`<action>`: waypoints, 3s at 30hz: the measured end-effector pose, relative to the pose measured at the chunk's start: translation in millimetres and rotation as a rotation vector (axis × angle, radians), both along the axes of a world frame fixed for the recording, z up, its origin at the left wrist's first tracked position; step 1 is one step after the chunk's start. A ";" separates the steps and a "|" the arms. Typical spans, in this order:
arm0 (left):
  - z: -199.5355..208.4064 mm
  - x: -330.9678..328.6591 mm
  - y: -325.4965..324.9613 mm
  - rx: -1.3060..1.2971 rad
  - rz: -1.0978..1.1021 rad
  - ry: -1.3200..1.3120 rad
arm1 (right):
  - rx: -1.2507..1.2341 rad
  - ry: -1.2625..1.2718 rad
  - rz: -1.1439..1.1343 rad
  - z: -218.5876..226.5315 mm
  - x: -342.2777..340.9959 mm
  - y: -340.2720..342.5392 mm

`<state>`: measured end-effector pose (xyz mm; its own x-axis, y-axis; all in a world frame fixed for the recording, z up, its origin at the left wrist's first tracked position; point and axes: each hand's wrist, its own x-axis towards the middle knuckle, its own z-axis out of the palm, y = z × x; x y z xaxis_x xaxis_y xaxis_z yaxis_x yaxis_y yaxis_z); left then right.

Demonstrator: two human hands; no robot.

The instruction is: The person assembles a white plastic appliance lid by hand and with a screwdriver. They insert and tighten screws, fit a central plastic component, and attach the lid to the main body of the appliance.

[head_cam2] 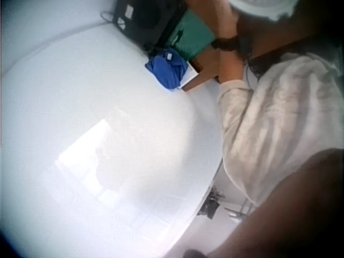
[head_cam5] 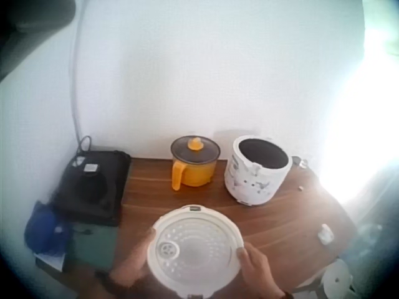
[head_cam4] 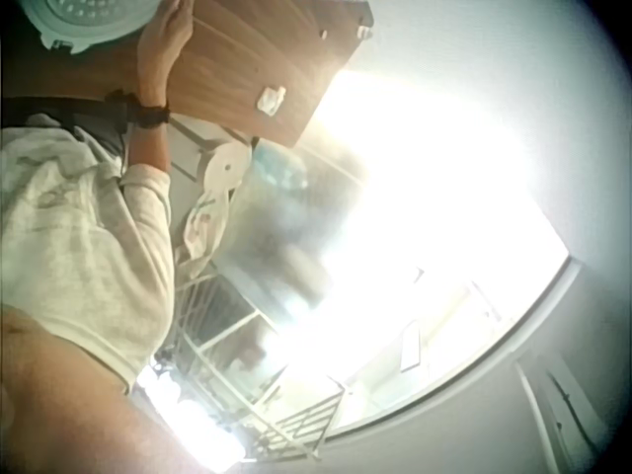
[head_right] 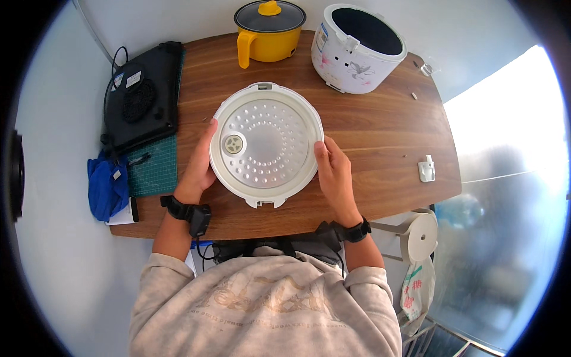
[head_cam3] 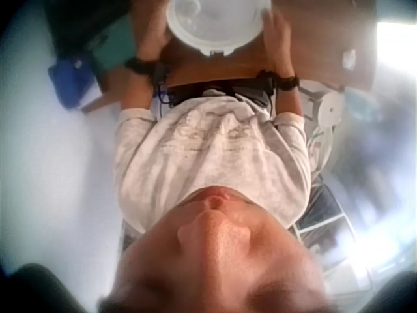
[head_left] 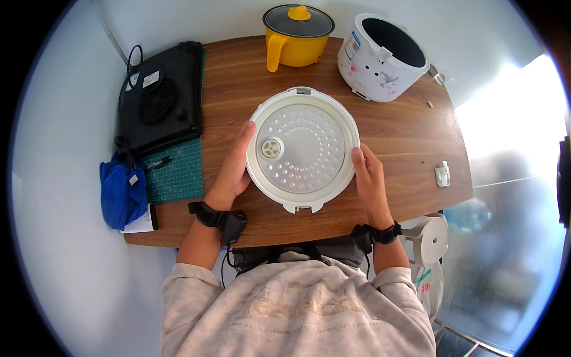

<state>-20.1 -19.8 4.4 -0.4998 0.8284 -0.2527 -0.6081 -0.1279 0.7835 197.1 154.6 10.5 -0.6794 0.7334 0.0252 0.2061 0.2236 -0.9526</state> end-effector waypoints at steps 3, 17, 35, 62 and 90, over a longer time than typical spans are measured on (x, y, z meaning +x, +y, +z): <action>0.0 1.8 2.2 -0.016 0.016 0.027 | -0.087 -0.008 0.010 10.5 0.0 -0.4; -1.3 -2.1 2.9 -0.018 0.053 0.003 | -0.551 0.000 0.208 34.5 4.1 -12.7; -2.6 -1.7 -0.7 -0.104 0.079 0.052 | -0.548 0.058 0.220 41.8 -13.6 -25.2; -1.8 6.8 2.0 0.000 0.120 0.196 | -0.056 0.131 0.071 37.7 -1.4 3.3; 6.2 19.0 -4.5 0.059 0.153 0.706 | 0.437 -0.092 -0.142 37.2 -5.0 3.7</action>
<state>-1.0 -24.3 10.7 -0.6391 0.7382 0.2159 0.0682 -0.2252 0.9719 192.0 158.3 47.7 -0.5870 0.7534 0.2964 0.3430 0.5631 -0.7518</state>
